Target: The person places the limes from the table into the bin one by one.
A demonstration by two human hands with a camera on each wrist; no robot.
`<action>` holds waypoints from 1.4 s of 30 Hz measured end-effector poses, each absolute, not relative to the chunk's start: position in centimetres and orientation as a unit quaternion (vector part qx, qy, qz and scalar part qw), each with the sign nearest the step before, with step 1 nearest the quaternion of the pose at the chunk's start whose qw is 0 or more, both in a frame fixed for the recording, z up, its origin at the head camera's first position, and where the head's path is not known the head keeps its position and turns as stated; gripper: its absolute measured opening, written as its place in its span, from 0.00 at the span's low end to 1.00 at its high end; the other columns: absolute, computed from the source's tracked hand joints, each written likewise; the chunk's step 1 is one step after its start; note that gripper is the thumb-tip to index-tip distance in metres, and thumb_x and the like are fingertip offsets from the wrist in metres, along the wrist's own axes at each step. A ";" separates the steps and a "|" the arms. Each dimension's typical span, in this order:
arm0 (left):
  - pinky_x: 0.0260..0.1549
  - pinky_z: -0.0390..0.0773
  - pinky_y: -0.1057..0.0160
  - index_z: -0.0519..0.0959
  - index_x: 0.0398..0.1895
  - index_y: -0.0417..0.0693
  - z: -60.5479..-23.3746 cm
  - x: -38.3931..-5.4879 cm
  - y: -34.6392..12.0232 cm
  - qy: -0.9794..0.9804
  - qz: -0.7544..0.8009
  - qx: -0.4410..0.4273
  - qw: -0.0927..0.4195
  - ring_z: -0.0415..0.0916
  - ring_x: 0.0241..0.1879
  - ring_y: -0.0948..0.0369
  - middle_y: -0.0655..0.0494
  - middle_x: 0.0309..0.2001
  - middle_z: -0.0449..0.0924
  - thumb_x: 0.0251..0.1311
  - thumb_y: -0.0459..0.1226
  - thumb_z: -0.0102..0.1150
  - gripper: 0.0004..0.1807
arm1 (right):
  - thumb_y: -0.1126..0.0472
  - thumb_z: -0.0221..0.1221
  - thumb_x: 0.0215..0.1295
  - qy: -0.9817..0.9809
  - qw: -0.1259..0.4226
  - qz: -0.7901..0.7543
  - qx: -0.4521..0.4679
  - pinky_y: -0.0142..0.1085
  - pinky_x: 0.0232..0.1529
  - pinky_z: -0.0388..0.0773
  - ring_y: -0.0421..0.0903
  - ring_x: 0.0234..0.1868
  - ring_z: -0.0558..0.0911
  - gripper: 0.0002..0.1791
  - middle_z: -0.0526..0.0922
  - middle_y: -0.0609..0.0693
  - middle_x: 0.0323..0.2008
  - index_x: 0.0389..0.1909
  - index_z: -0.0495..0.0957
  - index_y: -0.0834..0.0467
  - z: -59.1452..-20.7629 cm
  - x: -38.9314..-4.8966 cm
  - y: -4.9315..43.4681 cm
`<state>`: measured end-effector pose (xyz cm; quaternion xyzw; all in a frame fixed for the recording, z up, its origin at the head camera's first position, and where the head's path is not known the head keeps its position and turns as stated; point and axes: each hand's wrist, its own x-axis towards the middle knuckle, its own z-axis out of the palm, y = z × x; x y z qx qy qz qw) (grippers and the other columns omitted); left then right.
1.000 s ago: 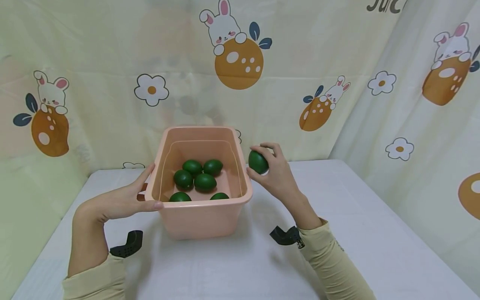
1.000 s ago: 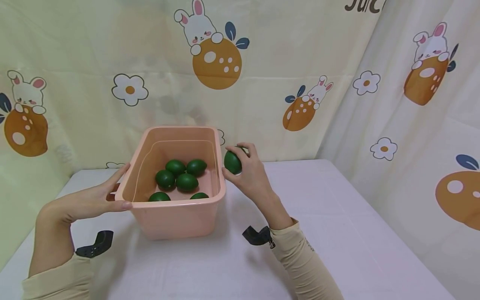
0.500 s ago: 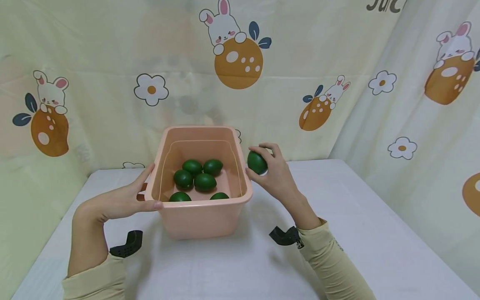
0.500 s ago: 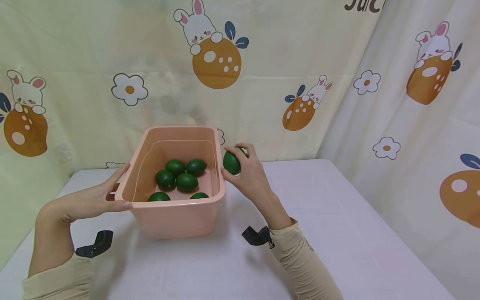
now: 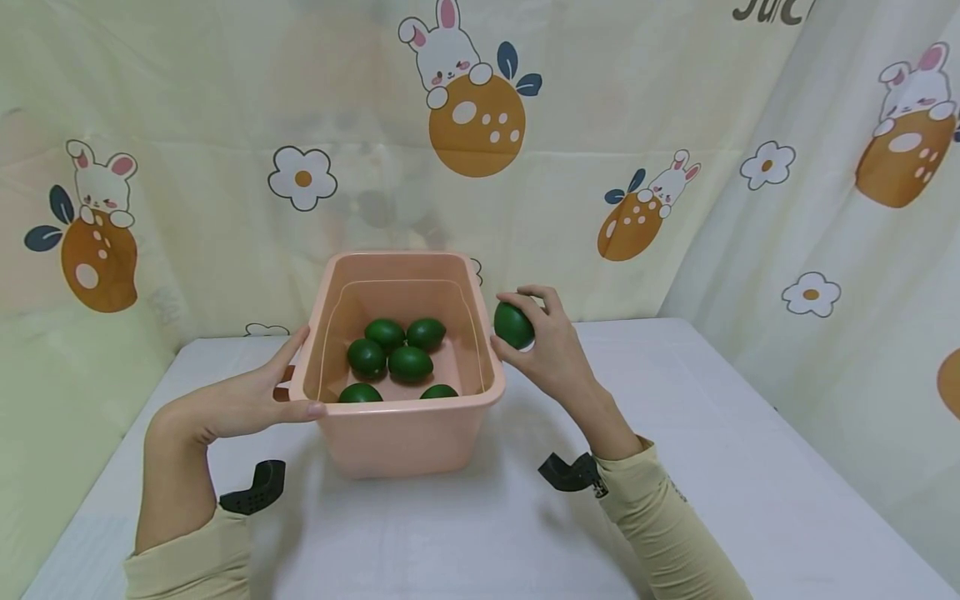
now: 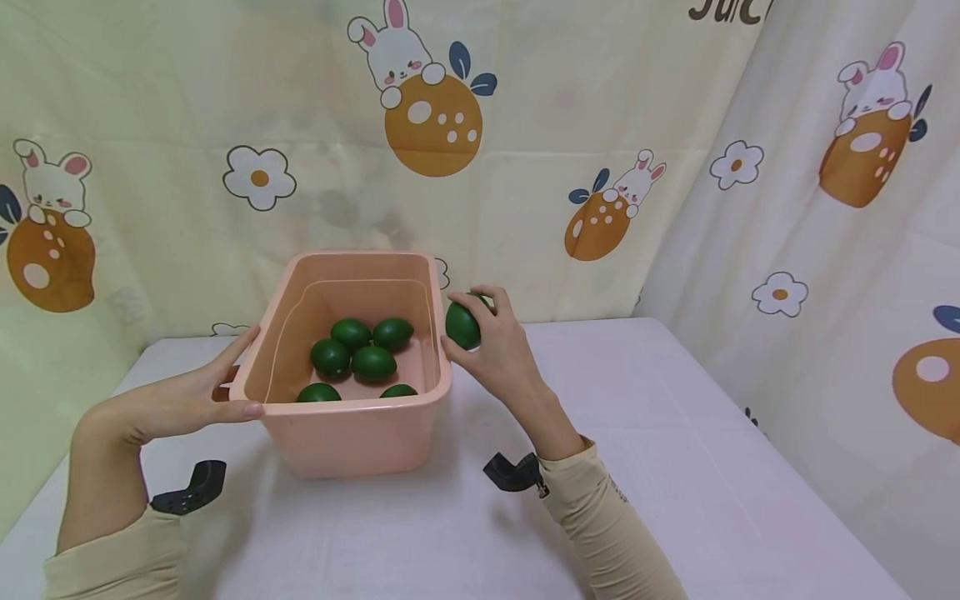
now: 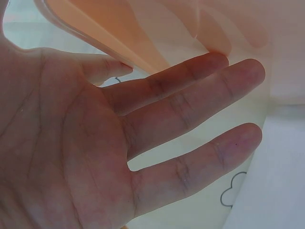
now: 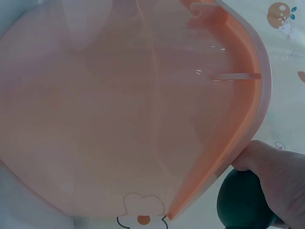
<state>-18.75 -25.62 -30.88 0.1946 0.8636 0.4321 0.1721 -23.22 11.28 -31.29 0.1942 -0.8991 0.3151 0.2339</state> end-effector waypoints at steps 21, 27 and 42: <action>0.58 0.66 0.39 0.23 0.71 0.77 -30.8 -18.8 -25.7 0.869 0.424 0.190 0.172 0.62 0.66 0.44 0.42 0.71 0.53 0.58 0.52 0.60 0.57 | 0.55 0.66 0.57 -0.899 0.230 0.315 0.199 0.45 0.45 0.81 0.56 0.51 0.77 0.30 0.62 0.55 0.62 0.61 0.71 0.50 -31.1 -23.0 11.1; 0.58 0.66 0.39 0.23 0.71 0.77 -30.8 -18.8 -25.7 0.867 0.428 0.191 0.172 0.62 0.66 0.44 0.42 0.71 0.53 0.58 0.52 0.61 0.57 | 0.55 0.66 0.56 -0.900 0.228 0.314 0.198 0.44 0.46 0.81 0.56 0.50 0.78 0.30 0.62 0.55 0.62 0.61 0.71 0.49 -31.1 -23.0 11.1; 0.58 0.67 0.39 0.23 0.72 0.76 -30.9 -18.9 -25.8 0.865 0.430 0.194 0.172 0.61 0.66 0.43 0.42 0.72 0.51 0.58 0.51 0.61 0.57 | 0.55 0.66 0.56 -0.901 0.232 0.303 0.205 0.44 0.46 0.81 0.55 0.50 0.78 0.30 0.63 0.55 0.61 0.61 0.71 0.51 -31.1 -22.9 10.9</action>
